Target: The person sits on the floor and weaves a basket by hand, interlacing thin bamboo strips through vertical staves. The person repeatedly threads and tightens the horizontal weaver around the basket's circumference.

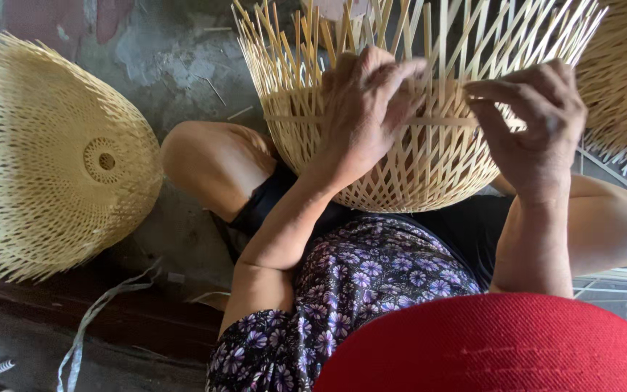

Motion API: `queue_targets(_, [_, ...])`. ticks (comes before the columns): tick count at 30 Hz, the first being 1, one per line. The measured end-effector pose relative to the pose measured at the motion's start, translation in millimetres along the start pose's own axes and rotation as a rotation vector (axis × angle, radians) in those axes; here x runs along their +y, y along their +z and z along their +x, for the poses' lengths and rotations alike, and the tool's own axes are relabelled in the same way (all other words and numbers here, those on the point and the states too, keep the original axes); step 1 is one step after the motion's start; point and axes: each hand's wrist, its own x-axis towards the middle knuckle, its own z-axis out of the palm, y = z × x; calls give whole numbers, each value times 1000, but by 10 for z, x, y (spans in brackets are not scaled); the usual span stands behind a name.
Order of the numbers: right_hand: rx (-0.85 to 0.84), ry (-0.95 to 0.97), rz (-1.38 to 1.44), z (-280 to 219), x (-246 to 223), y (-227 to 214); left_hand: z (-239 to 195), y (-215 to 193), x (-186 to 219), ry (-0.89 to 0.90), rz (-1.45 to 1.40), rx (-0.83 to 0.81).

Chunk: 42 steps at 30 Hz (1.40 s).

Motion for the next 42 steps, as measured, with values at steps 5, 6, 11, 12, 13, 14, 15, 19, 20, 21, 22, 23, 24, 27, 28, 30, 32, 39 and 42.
queue_targets(5, [-186, 22, -80, 401, -238, -90, -55, 26, -100, 0, -135, -7])
queue_targets(6, [-237, 30, -126, 452, -243, -73, -54, 35, -106, 0, -143, -3])
queue_targets(11, [-390, 68, -125, 623, -47, 163, -48, -60, -58, -13, -190, -25])
queue_targets(12, [-386, 130, 34, 646, 1, 218, -59, -105, -48, -13, -185, -39])
queue_targets(13, [-380, 190, 193, 650, 30, 240, -60, -130, -49, -14, -179, -53])
queue_targets(14, [-359, 255, 391, 646, 53, 199, -44, -114, -54, -22, -167, -43])
queue_targets(15, [-336, 321, 589, 634, 67, 123, -21, -75, -70, -30, -155, -34])
queue_targets(19, [-159, 313, 499, 564, -110, 122, -59, 72, -123, -82, -177, 12])
queue_targets(20, [-126, 154, 246, 567, -168, 121, -54, 76, -162, -64, -233, 20])
queue_targets(21, [-94, -9, -4, 568, -228, 126, -45, 77, -203, -44, -289, 27])
queue_targets(22, [-57, -170, -250, 571, -267, 137, -53, 69, -237, -22, -344, 31])
queue_targets(23, [-150, -159, -259, 594, -260, 152, -85, 55, -246, -28, -334, 38])
queue_targets(24, [-239, -147, -269, 628, -219, 181, -117, 35, -247, -32, -326, 42])
queue_targets(27, [-376, -31, 73, 694, 8, 342, -205, -17, -265, -51, -401, 29])
queue_targets(28, [-400, 18, 251, 693, 82, 362, -225, -36, -278, -62, -442, 24])
queue_targets(30, [-469, 99, 299, 636, 199, 273, -179, 2, -341, -16, -478, 31])
queue_targets(32, [-461, 59, 274, 590, 224, 289, -172, 41, -354, 14, -475, 40])
queue_targets(39, [-353, 40, 306, 642, 56, 294, -165, 39, -332, -2, -384, 39])
queue_targets(42, [-277, 136, 463, 693, -58, 324, -180, 41, -314, -94, -450, -12])
